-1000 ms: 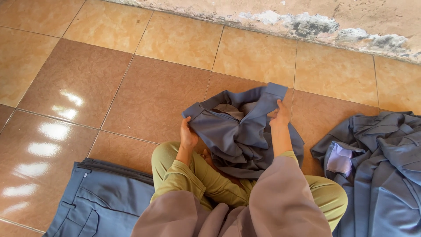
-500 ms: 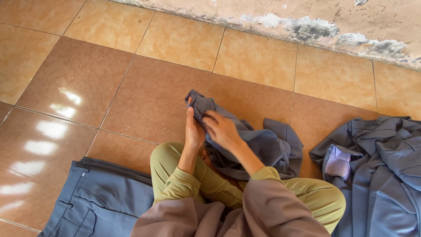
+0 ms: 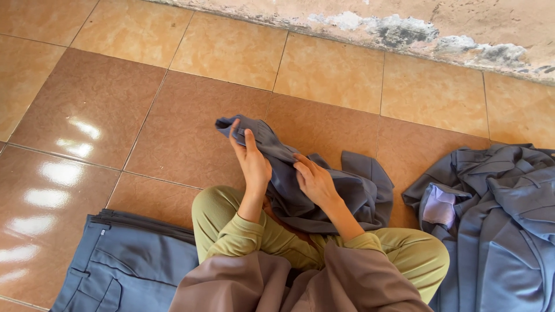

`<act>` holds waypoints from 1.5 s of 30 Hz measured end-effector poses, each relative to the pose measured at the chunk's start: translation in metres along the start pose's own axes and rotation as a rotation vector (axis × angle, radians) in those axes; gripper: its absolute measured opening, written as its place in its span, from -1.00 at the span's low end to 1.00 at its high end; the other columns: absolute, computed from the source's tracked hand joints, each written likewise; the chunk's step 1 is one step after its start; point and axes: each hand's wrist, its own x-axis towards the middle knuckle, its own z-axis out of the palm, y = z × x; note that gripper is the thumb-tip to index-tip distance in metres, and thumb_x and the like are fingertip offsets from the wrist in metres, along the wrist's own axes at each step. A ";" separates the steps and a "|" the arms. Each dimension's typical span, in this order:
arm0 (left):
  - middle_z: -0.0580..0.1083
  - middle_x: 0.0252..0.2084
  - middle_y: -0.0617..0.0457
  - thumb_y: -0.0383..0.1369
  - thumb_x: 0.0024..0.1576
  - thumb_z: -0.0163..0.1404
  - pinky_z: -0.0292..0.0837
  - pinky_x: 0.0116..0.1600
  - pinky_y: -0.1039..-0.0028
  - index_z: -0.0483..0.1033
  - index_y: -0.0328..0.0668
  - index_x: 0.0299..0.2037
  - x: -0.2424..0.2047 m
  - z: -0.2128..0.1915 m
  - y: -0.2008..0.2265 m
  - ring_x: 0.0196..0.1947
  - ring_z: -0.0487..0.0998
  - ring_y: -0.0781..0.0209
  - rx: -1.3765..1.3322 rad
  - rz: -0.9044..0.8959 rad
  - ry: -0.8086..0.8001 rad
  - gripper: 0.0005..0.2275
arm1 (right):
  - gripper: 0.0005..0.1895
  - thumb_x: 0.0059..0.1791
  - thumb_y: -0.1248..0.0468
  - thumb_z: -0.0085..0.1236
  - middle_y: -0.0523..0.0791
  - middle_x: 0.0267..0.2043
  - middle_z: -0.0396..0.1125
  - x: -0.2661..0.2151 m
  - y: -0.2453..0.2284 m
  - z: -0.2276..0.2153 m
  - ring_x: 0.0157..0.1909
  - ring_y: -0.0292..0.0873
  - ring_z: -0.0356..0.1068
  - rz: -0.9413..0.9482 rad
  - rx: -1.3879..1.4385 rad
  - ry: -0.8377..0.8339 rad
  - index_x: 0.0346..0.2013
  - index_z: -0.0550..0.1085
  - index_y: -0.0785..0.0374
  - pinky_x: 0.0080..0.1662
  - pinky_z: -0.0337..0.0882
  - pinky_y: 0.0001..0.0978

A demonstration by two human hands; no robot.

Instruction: Folding trousers and stacking them on the floor.

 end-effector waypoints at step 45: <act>0.35 0.24 -0.38 -0.51 0.36 -0.14 0.53 0.20 -0.08 0.13 -0.06 0.45 0.024 0.035 0.080 0.19 0.50 -0.21 -0.310 0.114 0.074 -0.56 | -0.84 -0.06 -0.06 0.23 -0.36 -0.10 0.48 -0.178 0.050 -0.005 0.05 -0.29 0.44 0.691 -0.490 -0.167 -0.36 0.60 -0.15 0.05 0.27 -0.25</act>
